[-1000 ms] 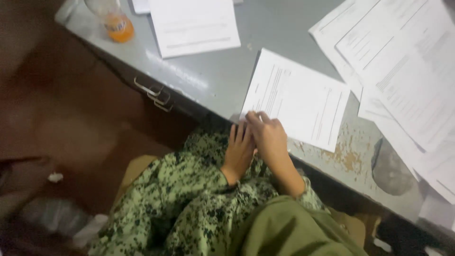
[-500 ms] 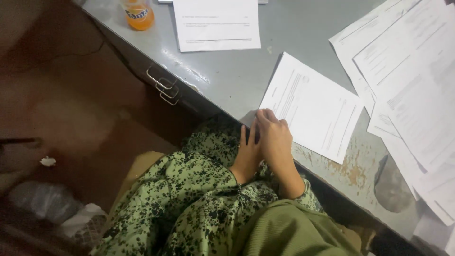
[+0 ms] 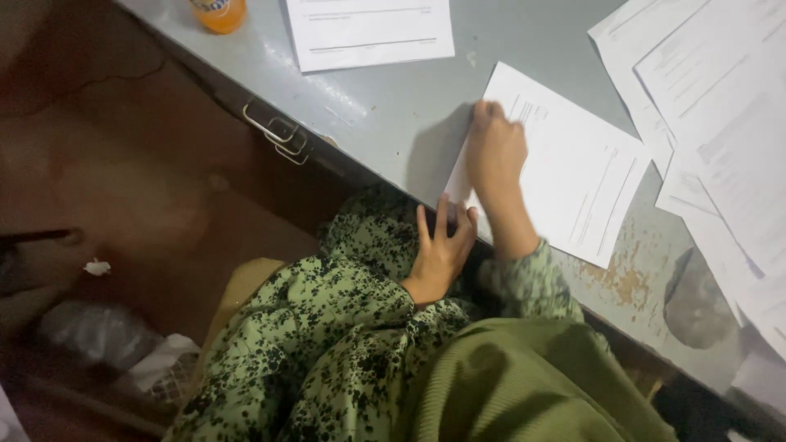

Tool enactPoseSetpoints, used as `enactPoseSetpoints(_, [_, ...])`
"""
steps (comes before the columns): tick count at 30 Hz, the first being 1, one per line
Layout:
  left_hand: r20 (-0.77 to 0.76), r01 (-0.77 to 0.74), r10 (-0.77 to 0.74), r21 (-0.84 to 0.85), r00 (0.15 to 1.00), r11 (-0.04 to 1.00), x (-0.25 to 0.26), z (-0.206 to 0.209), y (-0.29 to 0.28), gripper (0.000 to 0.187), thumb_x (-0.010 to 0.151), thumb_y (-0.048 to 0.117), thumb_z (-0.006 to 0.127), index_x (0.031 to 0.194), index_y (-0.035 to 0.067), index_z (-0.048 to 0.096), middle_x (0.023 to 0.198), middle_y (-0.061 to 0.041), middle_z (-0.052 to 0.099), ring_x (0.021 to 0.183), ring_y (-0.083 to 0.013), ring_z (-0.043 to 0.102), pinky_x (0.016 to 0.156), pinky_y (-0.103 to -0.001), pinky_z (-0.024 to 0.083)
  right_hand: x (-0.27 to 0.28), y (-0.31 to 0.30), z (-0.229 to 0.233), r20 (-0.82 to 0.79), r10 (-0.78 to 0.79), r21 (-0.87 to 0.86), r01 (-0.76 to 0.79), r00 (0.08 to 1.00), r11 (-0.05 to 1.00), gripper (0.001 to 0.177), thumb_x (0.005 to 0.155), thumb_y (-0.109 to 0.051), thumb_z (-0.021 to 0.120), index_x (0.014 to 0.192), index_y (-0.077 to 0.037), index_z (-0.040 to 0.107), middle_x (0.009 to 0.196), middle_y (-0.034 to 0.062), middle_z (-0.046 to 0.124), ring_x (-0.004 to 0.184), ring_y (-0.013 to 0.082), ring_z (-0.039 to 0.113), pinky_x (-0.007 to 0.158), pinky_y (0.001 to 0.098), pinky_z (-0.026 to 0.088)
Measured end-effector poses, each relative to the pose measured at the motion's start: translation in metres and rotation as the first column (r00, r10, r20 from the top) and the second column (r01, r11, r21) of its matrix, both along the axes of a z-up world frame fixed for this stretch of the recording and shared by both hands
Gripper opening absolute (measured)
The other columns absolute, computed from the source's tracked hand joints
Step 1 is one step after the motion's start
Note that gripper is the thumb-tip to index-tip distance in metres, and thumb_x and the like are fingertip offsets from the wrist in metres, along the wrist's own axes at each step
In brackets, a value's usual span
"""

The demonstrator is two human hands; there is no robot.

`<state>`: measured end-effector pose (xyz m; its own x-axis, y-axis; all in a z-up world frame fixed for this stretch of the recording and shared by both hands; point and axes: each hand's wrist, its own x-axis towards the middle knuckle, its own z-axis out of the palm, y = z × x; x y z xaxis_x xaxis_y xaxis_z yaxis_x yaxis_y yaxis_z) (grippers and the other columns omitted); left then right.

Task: Organizing, flipping through, and stamping a large stack of printed documents on an office desk

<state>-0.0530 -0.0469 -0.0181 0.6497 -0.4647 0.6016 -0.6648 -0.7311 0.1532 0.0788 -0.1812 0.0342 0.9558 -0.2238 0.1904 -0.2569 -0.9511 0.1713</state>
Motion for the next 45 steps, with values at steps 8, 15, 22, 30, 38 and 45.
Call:
enactPoseSetpoints(8, [-0.093,0.054,-0.035,0.215,0.995,0.975,-0.003,0.006,0.010,0.039,0.107,0.010,0.043,0.145,0.008,0.051,0.143,-0.018,0.047,0.140,-0.0514,0.043,0.110,-0.074,0.037,0.082,-0.079,-0.021,0.104,0.022,0.237,-0.046,0.994,0.970,0.007,0.084,-0.013,0.053,0.080,-0.009,0.058,0.081,0.0173,0.067,0.068,0.0517,0.060,0.055,0.0601,0.045])
enactPoseSetpoints(15, [0.055,0.077,-0.081,0.077,0.995,0.994,0.002,0.034,0.021,0.025,0.102,0.008,0.046,0.116,0.004,0.066,0.127,-0.017,0.061,0.128,-0.0506,0.057,0.103,-0.071,0.046,-0.001,0.006,0.022,0.334,-0.186,0.260,0.099,0.924,0.960,0.016,0.087,-0.010,0.068,0.102,-0.014,0.074,0.093,0.0111,0.072,0.077,0.0351,0.069,0.065,0.0486,0.060])
enactPoseSetpoints(22, [0.070,0.135,-0.141,0.083,0.988,0.987,0.007,0.045,0.018,0.027,0.104,0.001,0.043,0.114,-0.005,0.068,0.129,-0.022,0.058,0.123,-0.0515,0.060,0.103,-0.064,0.049,-0.090,-0.004,-0.001,0.510,-0.077,0.131,0.012,0.857,0.991,0.023,0.092,-0.003,0.068,0.114,-0.009,0.071,0.108,0.0153,0.069,0.084,0.0316,0.065,0.070,0.0356,0.049])
enactPoseSetpoints(30, [0.010,0.085,-0.089,0.234,0.996,0.968,0.005,0.020,0.014,0.064,0.084,0.017,0.079,0.144,0.008,0.058,0.137,-0.018,0.058,0.137,-0.0514,0.048,0.111,-0.077,0.033,-0.175,-0.128,0.009,0.456,-0.296,-0.123,0.389,0.839,0.913,0.014,0.092,-0.005,0.066,0.106,-0.007,0.068,0.107,0.0163,0.069,0.074,0.0287,0.062,0.065,0.0400,0.047])
enactPoseSetpoints(38, [0.026,0.155,-0.162,0.182,0.986,0.971,0.017,0.013,0.012,0.090,0.057,0.035,0.094,0.140,0.022,0.062,0.123,-0.016,0.058,0.127,-0.0504,0.053,0.106,-0.074,0.038,-0.259,-0.241,-0.019,0.493,-0.408,-0.326,0.598,0.768,0.732,0.007,0.092,-0.024,0.070,0.097,-0.022,0.065,0.092,0.0014,0.061,0.073,0.0205,0.058,0.063,0.0339,0.043])
enactPoseSetpoints(45, [0.068,0.177,-0.176,0.000,0.982,0.984,0.011,0.036,0.022,0.017,0.090,0.000,0.075,0.100,0.009,0.066,0.103,-0.018,0.057,0.110,-0.0428,0.062,0.103,-0.054,0.054,-0.279,-0.207,-0.004,0.373,-0.352,0.046,0.362,0.858,0.931,0.039,0.111,-0.039,0.062,0.132,-0.008,0.073,0.157,0.0255,0.051,0.137,0.0479,0.044,0.101,0.0615,0.036])
